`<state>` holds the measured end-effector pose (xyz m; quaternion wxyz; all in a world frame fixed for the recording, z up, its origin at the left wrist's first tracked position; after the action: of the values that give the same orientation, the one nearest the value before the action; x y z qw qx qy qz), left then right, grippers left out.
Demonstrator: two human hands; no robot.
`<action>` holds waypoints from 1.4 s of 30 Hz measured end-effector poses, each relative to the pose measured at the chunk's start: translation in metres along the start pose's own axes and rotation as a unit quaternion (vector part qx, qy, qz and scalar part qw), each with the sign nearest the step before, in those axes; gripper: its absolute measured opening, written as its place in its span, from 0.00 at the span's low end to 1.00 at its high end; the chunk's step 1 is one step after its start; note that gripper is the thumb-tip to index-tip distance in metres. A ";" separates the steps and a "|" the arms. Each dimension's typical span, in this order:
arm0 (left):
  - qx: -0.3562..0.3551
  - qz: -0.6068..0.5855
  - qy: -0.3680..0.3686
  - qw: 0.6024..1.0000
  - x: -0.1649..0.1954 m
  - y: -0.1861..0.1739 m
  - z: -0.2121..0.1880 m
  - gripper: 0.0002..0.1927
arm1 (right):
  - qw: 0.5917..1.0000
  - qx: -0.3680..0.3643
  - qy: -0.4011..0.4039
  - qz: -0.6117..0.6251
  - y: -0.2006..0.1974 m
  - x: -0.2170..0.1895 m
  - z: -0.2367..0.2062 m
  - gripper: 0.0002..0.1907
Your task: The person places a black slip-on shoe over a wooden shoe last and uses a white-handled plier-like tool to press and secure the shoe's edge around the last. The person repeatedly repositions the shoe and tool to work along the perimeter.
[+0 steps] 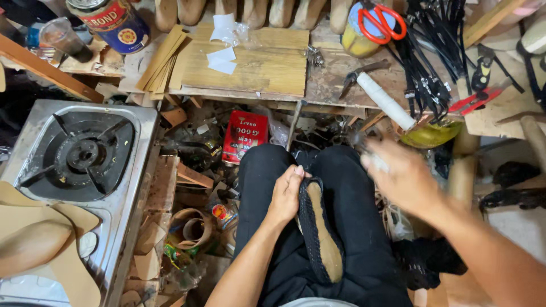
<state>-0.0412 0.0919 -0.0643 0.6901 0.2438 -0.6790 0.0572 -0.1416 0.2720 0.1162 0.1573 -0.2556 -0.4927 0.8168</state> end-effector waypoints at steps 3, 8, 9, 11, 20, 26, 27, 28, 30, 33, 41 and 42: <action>-0.003 -0.004 0.008 1.000 0.004 0.001 0.000 0.23 | 0.991 0.029 0.119 0.060 -0.012 0.025 0.059 0.14; 0.001 -0.007 0.011 1.000 0.010 -0.002 0.000 0.24 | 0.972 0.229 -0.040 -0.040 -0.010 0.010 0.144 0.10; 0.002 -0.003 0.007 1.000 0.010 -0.003 0.000 0.24 | 0.985 0.139 -0.020 -0.104 0.010 0.015 0.161 0.14; 0.006 -0.004 0.005 1.000 0.010 -0.005 0.000 0.24 | 0.972 -0.046 0.015 -0.229 0.051 0.030 0.184 0.23; -0.016 -0.019 -0.026 0.999 0.006 -0.010 0.003 0.24 | 0.988 -0.024 -0.017 -0.155 0.038 0.049 0.166 0.25; -0.069 -0.059 -0.056 0.994 0.017 -0.004 -0.002 0.22 | 0.920 -0.303 0.141 0.205 0.041 0.012 0.033 0.12; -0.070 -0.037 -0.052 0.995 0.022 -0.002 -0.003 0.23 | 0.877 -0.361 0.178 0.260 0.045 0.004 0.005 0.13; -0.074 -0.015 -0.047 0.996 0.028 0.003 -0.005 0.23 | 0.827 -0.414 0.215 0.314 0.048 -0.003 -0.019 0.14; -0.082 0.026 0.006 0.996 0.047 0.015 -0.009 0.24 | 0.806 -0.459 0.235 0.291 0.046 -0.006 -0.046 0.15; -0.115 0.087 0.060 0.988 0.074 0.039 -0.019 0.25 | 0.777 -0.484 0.255 0.311 0.035 -0.007 -0.062 0.14; -0.172 0.127 0.142 0.967 0.116 0.078 -0.034 0.22 | 0.771 -0.521 0.255 0.262 -0.008 -0.006 -0.058 0.10; -0.169 0.126 0.143 0.967 0.117 0.079 -0.034 0.22 | 0.774 -0.511 0.276 0.253 -0.009 -0.008 -0.061 0.11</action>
<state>-0.0345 0.1456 0.0704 0.7986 0.0254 -0.5981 0.0621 -0.0998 0.3164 0.1024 -0.0795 -0.6278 -0.6907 0.3500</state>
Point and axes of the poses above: each hand's wrist, its own z-axis towards the middle knuckle, its own y-axis out of the palm, x = y × z, the point moved 6 cm from there along z, towards the middle knuckle, and after that the axes turned 11 degrees about -z, right-handed, at the moved point
